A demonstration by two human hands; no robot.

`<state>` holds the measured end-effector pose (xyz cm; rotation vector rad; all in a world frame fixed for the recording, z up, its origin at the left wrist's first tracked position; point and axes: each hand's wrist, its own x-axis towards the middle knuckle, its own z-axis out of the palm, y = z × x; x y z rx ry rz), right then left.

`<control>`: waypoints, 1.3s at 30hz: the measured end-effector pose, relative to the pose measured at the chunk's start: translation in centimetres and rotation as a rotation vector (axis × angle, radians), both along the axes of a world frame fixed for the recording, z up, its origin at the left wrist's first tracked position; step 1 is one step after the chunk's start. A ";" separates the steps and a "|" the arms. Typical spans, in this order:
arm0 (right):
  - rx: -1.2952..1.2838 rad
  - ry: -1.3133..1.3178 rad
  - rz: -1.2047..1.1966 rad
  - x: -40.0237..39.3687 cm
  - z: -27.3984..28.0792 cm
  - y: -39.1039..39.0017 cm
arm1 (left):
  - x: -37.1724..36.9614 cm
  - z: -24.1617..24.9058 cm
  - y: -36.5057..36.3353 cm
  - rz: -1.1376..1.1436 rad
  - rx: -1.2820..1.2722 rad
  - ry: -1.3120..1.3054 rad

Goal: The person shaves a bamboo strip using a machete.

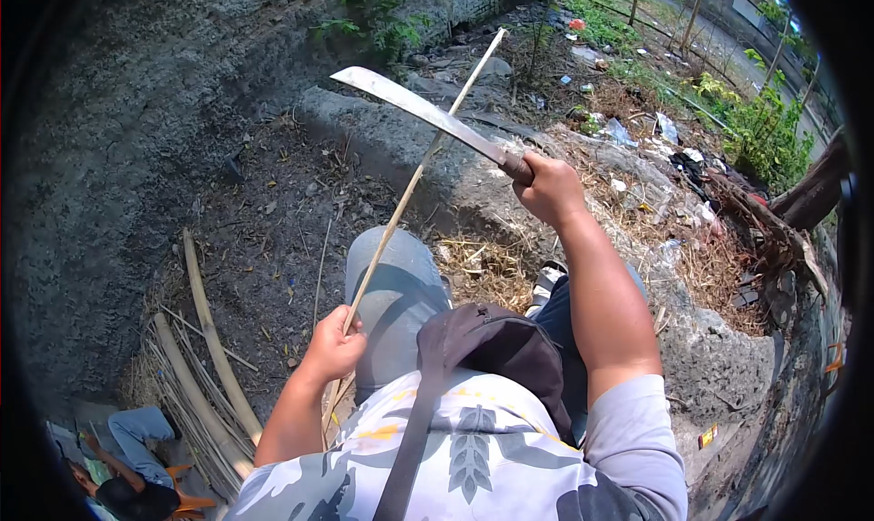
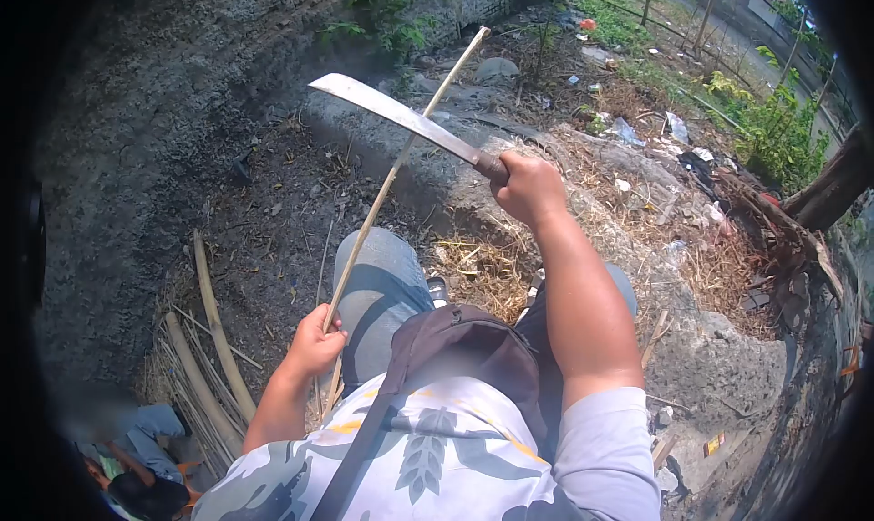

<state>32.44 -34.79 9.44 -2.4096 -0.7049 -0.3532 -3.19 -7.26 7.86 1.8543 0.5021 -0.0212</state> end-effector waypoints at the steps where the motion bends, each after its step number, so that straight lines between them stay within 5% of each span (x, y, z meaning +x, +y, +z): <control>1: -0.033 -0.089 0.075 -0.8 0.1 0.3 | 0.3 -0.2 0.0 0.003 -0.024 0.007; 4: -0.125 -0.317 0.372 -2.0 0.1 1.2 | 1.0 -0.4 -0.1 -0.002 -0.093 0.034; 8: -0.147 -0.511 0.450 -2.5 0.8 1.8 | 0.4 -0.3 -0.3 -0.068 -0.132 0.053; 13: -0.078 -0.321 0.216 -0.1 -0.4 0.8 | -0.7 -1.6 0.5 -0.041 -0.193 -0.013; 24: -0.170 -0.428 0.546 -3.8 0.6 2.8 | 1.9 -0.5 -0.6 -0.095 -0.289 0.148; 27: -0.229 -0.497 0.530 -4.1 1.1 2.8 | 1.8 -0.8 -0.3 -0.120 -0.264 0.119; 31: -0.166 -0.253 0.355 -1.2 0.4 0.6 | 0.8 -1.0 0.3 -0.140 -0.260 0.028; 39: -0.224 -0.346 0.352 -2.6 1.1 0.6 | 0.4 -1.6 0.2 -0.110 -0.302 0.083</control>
